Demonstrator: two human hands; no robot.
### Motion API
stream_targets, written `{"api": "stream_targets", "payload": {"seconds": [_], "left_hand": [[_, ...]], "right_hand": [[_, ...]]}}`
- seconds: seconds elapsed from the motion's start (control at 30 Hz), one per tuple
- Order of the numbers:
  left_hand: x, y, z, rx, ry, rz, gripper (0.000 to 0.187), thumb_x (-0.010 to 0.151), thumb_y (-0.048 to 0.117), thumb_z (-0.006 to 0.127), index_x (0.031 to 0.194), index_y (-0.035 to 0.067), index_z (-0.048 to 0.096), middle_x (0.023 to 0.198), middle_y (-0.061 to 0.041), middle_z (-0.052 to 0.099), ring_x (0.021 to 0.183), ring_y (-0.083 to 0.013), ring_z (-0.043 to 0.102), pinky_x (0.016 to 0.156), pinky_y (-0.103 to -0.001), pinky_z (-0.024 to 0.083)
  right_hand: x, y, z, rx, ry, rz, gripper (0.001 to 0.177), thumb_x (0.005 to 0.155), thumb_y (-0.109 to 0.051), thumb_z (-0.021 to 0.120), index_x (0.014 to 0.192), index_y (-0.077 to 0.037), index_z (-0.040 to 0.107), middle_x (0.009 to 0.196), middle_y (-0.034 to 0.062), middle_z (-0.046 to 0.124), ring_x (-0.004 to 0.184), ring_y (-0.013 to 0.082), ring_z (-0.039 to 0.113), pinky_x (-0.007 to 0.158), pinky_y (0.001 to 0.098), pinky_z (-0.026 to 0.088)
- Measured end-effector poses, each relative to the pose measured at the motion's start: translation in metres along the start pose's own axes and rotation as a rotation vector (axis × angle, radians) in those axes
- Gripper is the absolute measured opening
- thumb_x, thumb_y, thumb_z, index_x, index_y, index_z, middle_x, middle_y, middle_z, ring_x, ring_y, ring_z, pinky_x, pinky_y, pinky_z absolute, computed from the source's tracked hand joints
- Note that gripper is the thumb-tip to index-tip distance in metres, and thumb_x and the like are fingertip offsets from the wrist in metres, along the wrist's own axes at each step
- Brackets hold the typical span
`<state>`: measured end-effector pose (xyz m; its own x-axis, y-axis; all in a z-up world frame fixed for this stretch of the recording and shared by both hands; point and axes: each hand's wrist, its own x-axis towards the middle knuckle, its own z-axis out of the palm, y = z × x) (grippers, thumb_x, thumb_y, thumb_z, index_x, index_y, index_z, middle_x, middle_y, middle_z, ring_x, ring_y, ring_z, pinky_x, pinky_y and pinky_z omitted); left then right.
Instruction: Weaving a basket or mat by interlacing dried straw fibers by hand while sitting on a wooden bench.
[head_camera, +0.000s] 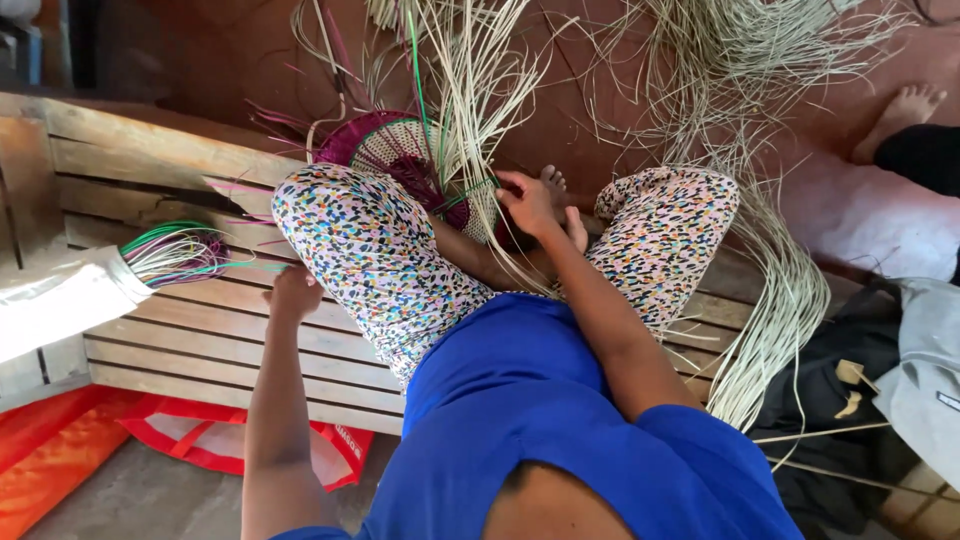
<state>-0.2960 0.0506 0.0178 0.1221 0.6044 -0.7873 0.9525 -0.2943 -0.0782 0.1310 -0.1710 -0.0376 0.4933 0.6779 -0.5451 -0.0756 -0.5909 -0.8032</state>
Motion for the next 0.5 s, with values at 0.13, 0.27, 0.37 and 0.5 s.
{"api": "stream_targets", "payload": {"seconds": [0.13,0.27,0.37,0.5], "left_hand": [[0.002,0.015,-0.034,0.039,-0.084,-0.052,0.038,0.086,0.035,0.052,0.113,0.025,0.077,0.114,-0.007,0.076,0.112,-0.0353,0.071,0.084,-0.059,0.056],[-0.034,0.081,-0.112,0.074,0.544,0.048,0.017,0.096,0.026,0.066,0.108,0.017,0.074,0.095,-0.008,0.071,0.088,-0.032,0.075,0.069,-0.047,0.058],[-0.029,0.15,-0.105,-0.123,0.941,0.411,0.011,0.101,0.011,0.066,0.109,0.01,0.073,0.094,-0.012,0.066,0.082,-0.0331,0.071,0.068,-0.044,0.058],[-0.052,0.277,-0.095,-0.264,0.091,0.544,0.034,0.106,0.032,0.043,0.128,0.024,0.068,0.111,-0.014,0.075,0.116,-0.0386,0.069,0.102,-0.055,0.052]], "right_hand": [[0.009,0.039,0.015,0.074,-0.007,-0.016,0.052,0.09,-0.007,0.08,0.139,-0.014,0.064,0.12,0.0202,0.073,0.114,0.0331,0.068,0.097,0.0487,0.057],[0.028,0.069,0.037,0.276,0.097,-0.058,0.06,0.09,0.006,0.072,0.144,-0.016,0.057,0.129,0.01,0.067,0.1,0.0162,0.066,0.089,0.0381,0.06],[0.025,0.051,0.039,0.322,0.135,-0.07,0.062,0.089,0.007,0.072,0.144,-0.017,0.054,0.112,0.0059,0.069,0.092,0.0138,0.065,0.087,0.0352,0.059],[0.016,0.028,0.021,0.354,0.058,-0.12,0.072,0.081,0.021,0.061,0.146,-0.006,0.047,0.141,0.0203,0.056,0.105,0.0279,0.068,0.095,0.0447,0.058]]}}
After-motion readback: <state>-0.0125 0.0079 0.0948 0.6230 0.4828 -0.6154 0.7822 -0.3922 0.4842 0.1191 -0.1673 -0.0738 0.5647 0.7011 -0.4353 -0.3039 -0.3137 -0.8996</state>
